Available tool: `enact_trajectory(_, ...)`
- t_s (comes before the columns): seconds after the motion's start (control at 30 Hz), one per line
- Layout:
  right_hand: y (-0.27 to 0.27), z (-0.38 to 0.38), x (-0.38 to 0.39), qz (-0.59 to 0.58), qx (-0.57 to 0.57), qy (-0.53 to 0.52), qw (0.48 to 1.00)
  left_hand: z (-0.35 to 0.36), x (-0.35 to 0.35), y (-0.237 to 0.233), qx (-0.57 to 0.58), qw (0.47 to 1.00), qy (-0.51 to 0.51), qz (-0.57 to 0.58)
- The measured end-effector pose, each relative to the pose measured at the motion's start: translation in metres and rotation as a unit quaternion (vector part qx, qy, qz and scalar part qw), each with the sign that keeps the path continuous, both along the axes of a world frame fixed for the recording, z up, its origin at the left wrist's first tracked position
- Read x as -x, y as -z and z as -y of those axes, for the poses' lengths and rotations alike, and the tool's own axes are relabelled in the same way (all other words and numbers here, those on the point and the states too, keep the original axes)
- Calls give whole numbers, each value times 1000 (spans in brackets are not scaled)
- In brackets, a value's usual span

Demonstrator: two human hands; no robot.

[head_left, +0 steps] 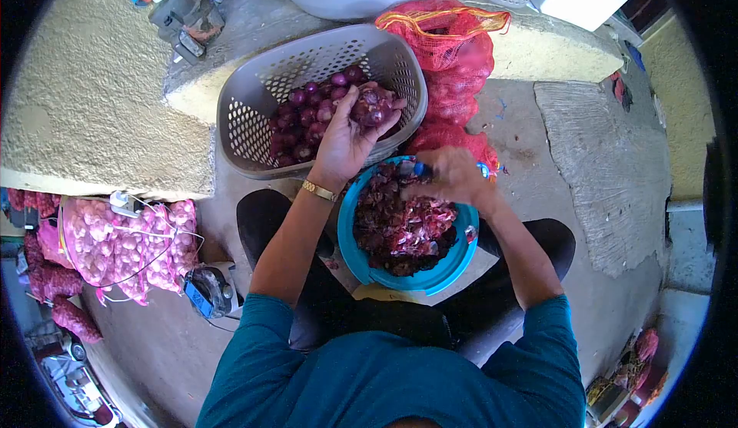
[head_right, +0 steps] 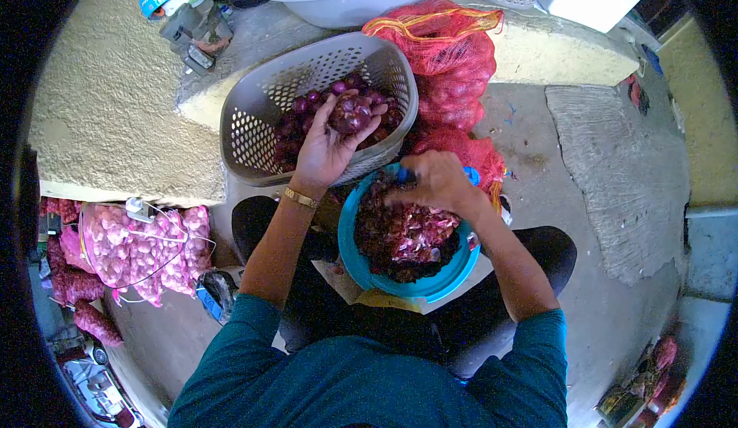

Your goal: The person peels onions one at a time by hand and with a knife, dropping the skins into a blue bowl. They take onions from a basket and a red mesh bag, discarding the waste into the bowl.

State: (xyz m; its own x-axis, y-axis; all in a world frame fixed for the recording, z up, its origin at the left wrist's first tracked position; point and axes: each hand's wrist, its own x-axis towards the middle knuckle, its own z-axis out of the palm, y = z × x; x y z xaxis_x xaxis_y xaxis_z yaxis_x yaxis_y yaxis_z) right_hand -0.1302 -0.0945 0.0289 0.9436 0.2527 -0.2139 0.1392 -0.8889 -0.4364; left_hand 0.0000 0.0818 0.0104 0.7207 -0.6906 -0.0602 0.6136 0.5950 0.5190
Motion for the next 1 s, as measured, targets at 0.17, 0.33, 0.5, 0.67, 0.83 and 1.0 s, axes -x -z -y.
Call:
enact_trajectory(0.17, -12, 0, -17, 215, -205, 255, 920, 4, 4, 2, -10, 1000, 6, -1)
enact_trajectory(0.33, -3, -11, -25, 344, -120, 163, 917, 15, 13, 0, -57, 998, 9, 17)
enact_trajectory(0.5, -4, -13, -30, 352, -71, 176, 916, 24, 14, -1, -44, 999, -6, -17)
enact_trajectory(0.67, -6, -8, -29, 354, -39, 171, 919, 24, 16, 0, -46, 998, 1, -35)
enact_trajectory(0.83, -9, -2, -27, 356, -52, 64, 931, 19, 11, 13, -67, 997, 32, -13)
enact_trajectory(1.0, 3, -3, -14, 309, -41, -70, 948, 15, 5, 11, -48, 997, 39, -48)
